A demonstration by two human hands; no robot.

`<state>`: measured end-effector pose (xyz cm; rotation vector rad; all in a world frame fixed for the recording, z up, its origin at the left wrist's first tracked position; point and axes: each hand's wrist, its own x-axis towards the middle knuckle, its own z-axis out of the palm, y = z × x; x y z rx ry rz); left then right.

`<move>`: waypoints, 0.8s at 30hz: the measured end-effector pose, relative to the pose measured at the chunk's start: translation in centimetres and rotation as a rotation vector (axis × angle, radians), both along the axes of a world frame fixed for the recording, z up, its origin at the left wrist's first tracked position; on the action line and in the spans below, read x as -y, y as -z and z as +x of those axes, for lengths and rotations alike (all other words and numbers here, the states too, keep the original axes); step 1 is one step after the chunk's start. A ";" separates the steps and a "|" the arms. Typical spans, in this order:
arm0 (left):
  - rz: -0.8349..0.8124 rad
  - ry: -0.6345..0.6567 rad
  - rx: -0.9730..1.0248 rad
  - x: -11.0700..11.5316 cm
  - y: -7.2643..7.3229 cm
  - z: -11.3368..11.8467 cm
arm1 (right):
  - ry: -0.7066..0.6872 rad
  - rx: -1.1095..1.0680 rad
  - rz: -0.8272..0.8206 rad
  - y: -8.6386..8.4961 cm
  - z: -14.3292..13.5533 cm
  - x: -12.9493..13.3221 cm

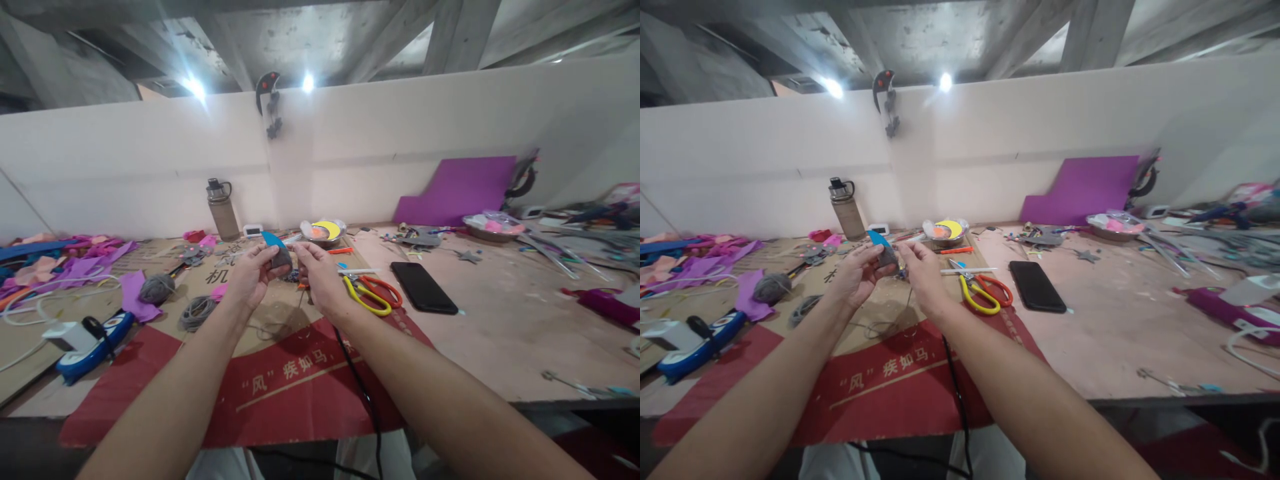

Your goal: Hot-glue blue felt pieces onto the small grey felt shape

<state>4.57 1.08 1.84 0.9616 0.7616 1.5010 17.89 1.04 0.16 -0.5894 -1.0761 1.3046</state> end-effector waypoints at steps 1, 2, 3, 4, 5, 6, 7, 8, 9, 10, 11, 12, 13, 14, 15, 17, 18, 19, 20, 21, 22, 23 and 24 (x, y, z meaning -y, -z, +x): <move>-0.003 -0.005 -0.008 0.0 0.0 0.0 | -0.001 -0.021 -0.018 0.0 -0.1 -0.1; -0.005 -0.013 -0.014 -0.1 0.0 0.0 | 0.001 -0.041 -0.036 0.1 -0.1 -0.3; -0.007 -0.023 -0.019 -0.2 0.0 -0.1 | 0.009 -0.055 -0.050 0.2 -0.2 -0.5; -0.006 -0.040 -0.020 -0.2 -0.1 -0.3 | 0.030 -0.062 -0.056 0.3 -0.2 -0.7; -0.003 -0.062 -0.020 -0.3 -0.2 -0.4 | 0.063 -0.058 -0.053 0.5 -0.2 -0.9; 0.003 -0.085 -0.020 -0.4 -0.3 -0.6 | 0.104 -0.043 -0.039 0.6 -0.2 -1.0; 0.011 -0.107 -0.020 -0.6 -0.4 -0.9 | 0.144 -0.019 -0.016 0.7 -0.1 -1.1; 0.019 -0.126 -0.022 -0.7 -0.5 -1.2 | 0.177 0.008 0.017 0.8 0.0 -1.1; 0.027 -0.142 -0.026 -0.8 -0.6 -1.4 | 0.196 0.033 0.051 0.8 0.1 -1.1; 0.038 -0.153 -0.032 -0.9 -0.7 -1.6 | 0.202 0.055 0.081 0.7 0.3 -1.0; 0.049 -0.161 -0.041 -0.9 -0.8 -1.8 | 0.197 0.079 0.104 0.6 0.4 -0.8; 0.061 -0.165 -0.050 -1.0 -0.8 -1.9 | 0.189 0.109 0.122 0.5 0.6 -0.7; 0.071 -0.168 -0.060 -1.0 -0.8 -2.0 | 0.187 0.141 0.131 0.3 0.7 -0.6; 0.077 -0.167 -0.072 -1.0 -0.7 -1.9 | 0.193 0.177 0.134 0.2 0.8 -0.6; 0.079 -0.163 -0.087 -0.9 -0.7 -1.8 | 0.202 0.210 0.133 0.0 0.8 -0.6; 0.076 -0.149 -0.121 -0.7 -0.6 -1.4 | 0.222 0.230 0.122 0.0 0.7 -0.8; 0.078 -0.141 -0.141 -0.6 -0.5 -1.2 | 0.217 0.218 0.114 0.0 0.6 -0.9; 0.083 -0.132 -0.162 -0.4 -0.5 -1.0 | 0.201 0.201 0.109 0.0 0.5 -1.1; 0.090 -0.121 -0.184 -0.3 -0.5 -0.8 | 0.177 0.185 0.106 0.1 0.4 -1.2; 0.098 -0.111 -0.204 -0.2 -0.4 -0.6 | 0.154 0.172 0.102 0.2 0.4 -1.3; 0.105 -0.102 -0.222 -0.1 -0.4 -0.5 | 0.134 0.165 0.096 0.2 0.3 -1.3; 0.109 -0.097 -0.236 -0.1 -0.4 -0.4 | 0.117 0.165 0.089 0.2 0.3 -1.3; 0.112 -0.093 -0.246 0.0 -0.4 -0.4 | 0.108 0.167 0.081 0.2 0.3 -1.3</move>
